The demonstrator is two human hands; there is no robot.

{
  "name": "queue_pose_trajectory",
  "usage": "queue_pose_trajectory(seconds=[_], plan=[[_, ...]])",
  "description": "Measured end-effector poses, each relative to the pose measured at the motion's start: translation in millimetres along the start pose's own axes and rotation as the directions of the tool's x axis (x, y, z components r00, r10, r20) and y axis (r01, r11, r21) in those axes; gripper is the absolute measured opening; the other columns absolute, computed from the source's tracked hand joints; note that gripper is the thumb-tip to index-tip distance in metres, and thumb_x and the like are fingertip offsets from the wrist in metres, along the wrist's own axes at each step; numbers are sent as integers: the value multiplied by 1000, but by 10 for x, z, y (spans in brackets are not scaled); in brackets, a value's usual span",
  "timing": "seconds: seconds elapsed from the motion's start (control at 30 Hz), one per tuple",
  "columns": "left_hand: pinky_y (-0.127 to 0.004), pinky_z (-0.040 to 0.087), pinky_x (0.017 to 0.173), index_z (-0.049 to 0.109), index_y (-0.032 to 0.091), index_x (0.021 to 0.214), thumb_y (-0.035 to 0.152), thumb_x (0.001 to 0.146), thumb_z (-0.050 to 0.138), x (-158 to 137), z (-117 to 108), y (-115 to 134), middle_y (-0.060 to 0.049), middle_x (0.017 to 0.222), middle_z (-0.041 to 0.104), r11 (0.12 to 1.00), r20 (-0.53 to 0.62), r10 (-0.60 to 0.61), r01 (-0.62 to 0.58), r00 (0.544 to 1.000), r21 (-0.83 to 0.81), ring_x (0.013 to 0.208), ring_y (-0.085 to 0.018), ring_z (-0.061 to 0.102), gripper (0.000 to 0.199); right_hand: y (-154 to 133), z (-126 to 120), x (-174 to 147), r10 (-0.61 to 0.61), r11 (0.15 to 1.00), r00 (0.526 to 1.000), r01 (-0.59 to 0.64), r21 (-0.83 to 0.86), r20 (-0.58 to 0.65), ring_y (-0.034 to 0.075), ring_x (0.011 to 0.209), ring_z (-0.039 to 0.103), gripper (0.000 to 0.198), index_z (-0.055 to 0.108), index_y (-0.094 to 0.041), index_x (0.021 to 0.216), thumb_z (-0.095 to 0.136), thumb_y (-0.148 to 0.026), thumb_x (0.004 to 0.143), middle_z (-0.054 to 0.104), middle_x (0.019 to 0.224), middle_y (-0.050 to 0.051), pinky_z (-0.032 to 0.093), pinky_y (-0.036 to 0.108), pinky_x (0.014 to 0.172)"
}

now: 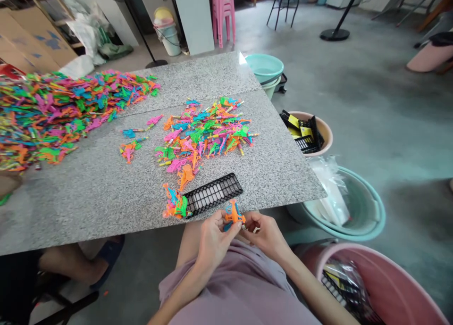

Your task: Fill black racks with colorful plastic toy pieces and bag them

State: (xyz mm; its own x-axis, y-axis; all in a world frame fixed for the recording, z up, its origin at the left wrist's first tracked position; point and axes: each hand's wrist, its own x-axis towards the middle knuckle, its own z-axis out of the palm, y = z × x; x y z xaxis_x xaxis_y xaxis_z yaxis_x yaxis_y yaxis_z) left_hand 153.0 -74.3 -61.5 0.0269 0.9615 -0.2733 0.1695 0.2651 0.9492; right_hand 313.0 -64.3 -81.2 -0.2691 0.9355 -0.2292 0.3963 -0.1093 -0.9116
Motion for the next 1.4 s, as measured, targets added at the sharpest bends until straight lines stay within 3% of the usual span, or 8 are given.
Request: queue_pose_trajectory(seconds=[0.17,0.27,0.37,0.57,0.83,1.03,1.17,1.4], plan=[[-32,58,86,55,21,128,42,81,73,-113,-552,475,-8,113,73,858,12,350,-326,937,398,97,-22,72,55,-202,24,340,-281,940,955,254,-229,-95,14,67,57,9,64,-20,85,55,-18,82,63,78,2,43,24,63],[-44,48,104,53,25,135,43,83,72,-113,-1072,620,-9,127,67,541,1,593,-400,805,740,117,-27,63,58,-378,156,733,-368,907,929,355,-225,-18,16,71,59,14,62,-21,89,54,-13,82,66,84,3,43,25,66],[-58,35,113,64,25,123,45,85,68,8,-1434,453,-9,133,62,298,193,607,-446,771,844,136,-33,44,43,-507,453,1128,-341,925,939,345,-159,53,15,69,60,23,61,-22,93,56,-7,75,68,81,-1,42,23,66],[-56,35,114,51,23,136,21,96,53,134,-1476,58,-10,144,51,349,237,602,-518,762,781,150,-28,15,40,-581,989,1501,-334,921,927,360,-150,172,14,64,57,15,59,-20,83,59,-9,73,64,69,-3,38,21,61],[-62,34,112,60,29,128,17,92,60,104,-1517,-28,-7,162,21,363,275,647,-605,711,709,150,-37,6,38,-669,1036,1617,-298,923,932,336,-186,205,11,57,49,17,58,-19,81,66,-10,68,57,63,-6,34,20,57],[-63,35,112,54,29,136,16,93,59,117,-1556,-12,-8,151,42,360,310,637,-628,706,690,150,-35,11,45,-562,1037,1637,-345,919,898,383,-98,272,10,57,51,16,57,-19,81,65,-11,70,57,62,-6,38,19,58],[-57,33,116,47,24,141,22,94,59,133,-1581,-11,-6,118,69,397,292,663,-654,689,644,144,-28,34,49,-439,1039,1619,-287,953,941,299,-42,177,14,62,58,12,58,-19,77,68,-22,73,63,67,-2,44,23,63],[-55,33,117,62,20,118,27,91,64,171,-1610,-132,-7,115,72,409,254,693,-658,675,632,145,-29,30,28,-371,1075,1515,-229,971,966,236,-47,123,16,67,62,11,59,-20,76,68,-26,78,66,69,0,47,24,64]])
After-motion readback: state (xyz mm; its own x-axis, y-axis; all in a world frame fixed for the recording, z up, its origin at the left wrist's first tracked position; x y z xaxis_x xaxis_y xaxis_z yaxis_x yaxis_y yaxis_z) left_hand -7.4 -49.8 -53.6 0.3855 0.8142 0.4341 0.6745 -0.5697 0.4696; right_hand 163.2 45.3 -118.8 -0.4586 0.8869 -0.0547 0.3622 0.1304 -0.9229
